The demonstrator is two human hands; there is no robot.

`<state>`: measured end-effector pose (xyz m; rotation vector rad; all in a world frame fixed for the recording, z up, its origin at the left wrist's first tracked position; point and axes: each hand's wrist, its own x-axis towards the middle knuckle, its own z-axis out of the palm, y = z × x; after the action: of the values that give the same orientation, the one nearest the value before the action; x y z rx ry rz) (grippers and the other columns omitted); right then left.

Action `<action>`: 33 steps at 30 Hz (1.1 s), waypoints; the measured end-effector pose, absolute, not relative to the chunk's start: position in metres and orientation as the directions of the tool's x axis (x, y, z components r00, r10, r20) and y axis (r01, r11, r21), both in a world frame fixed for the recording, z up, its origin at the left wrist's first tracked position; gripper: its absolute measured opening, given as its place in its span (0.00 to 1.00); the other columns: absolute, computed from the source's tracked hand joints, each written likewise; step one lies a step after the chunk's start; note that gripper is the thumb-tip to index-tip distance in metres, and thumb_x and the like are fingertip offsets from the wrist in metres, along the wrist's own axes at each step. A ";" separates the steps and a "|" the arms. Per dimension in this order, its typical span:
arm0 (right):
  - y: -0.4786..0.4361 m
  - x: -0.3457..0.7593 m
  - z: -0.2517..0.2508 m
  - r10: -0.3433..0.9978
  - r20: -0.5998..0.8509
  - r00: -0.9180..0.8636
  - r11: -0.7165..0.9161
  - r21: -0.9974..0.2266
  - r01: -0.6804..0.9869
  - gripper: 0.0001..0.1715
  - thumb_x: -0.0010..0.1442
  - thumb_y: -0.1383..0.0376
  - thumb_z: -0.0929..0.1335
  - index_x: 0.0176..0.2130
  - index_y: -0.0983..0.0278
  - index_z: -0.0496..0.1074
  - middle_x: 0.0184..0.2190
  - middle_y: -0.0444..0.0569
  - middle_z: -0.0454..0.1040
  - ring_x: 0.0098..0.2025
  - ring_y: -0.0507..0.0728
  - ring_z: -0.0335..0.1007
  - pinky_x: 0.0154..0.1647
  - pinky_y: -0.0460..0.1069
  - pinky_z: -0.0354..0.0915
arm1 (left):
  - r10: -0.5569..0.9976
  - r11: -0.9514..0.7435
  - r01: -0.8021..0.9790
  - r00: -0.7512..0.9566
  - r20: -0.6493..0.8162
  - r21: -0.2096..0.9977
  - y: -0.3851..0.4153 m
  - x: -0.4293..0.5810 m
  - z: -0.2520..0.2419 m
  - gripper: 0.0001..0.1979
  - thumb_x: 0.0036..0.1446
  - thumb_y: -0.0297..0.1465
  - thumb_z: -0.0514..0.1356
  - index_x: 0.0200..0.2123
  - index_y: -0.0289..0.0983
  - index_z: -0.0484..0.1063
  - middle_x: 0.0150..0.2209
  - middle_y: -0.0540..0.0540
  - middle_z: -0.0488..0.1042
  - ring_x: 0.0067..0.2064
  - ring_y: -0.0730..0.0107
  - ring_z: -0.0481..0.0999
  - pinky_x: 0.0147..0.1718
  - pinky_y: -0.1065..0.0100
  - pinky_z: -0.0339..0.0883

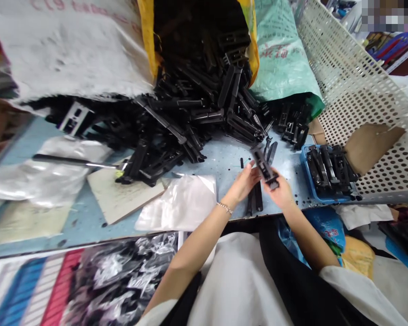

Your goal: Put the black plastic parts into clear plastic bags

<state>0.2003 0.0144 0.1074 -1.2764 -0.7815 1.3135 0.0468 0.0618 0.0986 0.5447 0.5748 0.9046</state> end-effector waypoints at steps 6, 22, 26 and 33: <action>0.003 0.182 0.150 0.984 0.032 -0.173 0.114 -0.863 0.491 0.28 0.70 0.45 0.62 0.29 0.61 0.74 0.29 0.49 0.75 0.36 0.58 0.71 0.42 0.54 0.66 | 0.874 0.459 -0.585 0.432 -0.221 0.669 0.051 0.023 0.146 0.30 0.48 0.42 0.75 0.51 0.36 0.73 0.31 0.52 0.76 0.28 0.73 0.77 0.31 0.69 0.74; 0.052 0.126 0.180 0.934 -0.146 -0.326 -0.115 -0.987 0.110 0.39 0.66 0.31 0.54 0.28 0.60 0.63 0.19 0.39 0.57 0.21 0.51 0.52 0.22 0.48 0.53 | 0.976 0.215 -0.304 0.112 -0.189 0.928 0.025 -0.029 0.149 0.23 0.49 0.48 0.73 0.40 0.38 0.77 0.33 0.48 0.78 0.34 0.68 0.75 0.32 0.69 0.67; 0.028 0.128 0.172 0.858 0.008 -0.514 0.263 -0.865 0.426 0.36 0.70 0.37 0.55 0.36 0.63 0.71 0.27 0.47 0.69 0.29 0.54 0.63 0.30 0.49 0.60 | 0.907 0.418 -0.496 0.184 -0.378 0.761 0.031 -0.039 0.151 0.27 0.48 0.50 0.72 0.44 0.37 0.75 0.29 0.51 0.74 0.25 0.76 0.69 0.23 0.72 0.63; 0.003 0.135 0.164 0.539 0.284 -0.793 0.842 -0.168 0.513 0.21 0.74 0.53 0.62 0.37 0.63 0.74 0.28 0.49 0.71 0.33 0.58 0.63 0.31 0.51 0.58 | 0.791 0.608 -0.545 0.357 -0.497 0.577 0.034 -0.035 0.157 0.29 0.47 0.46 0.74 0.47 0.35 0.74 0.31 0.51 0.73 0.25 0.78 0.69 0.20 0.75 0.61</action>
<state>0.1353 0.0030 0.1641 -0.7934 -2.6987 0.1175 -0.0346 0.0340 0.1566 0.3387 0.8302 0.8837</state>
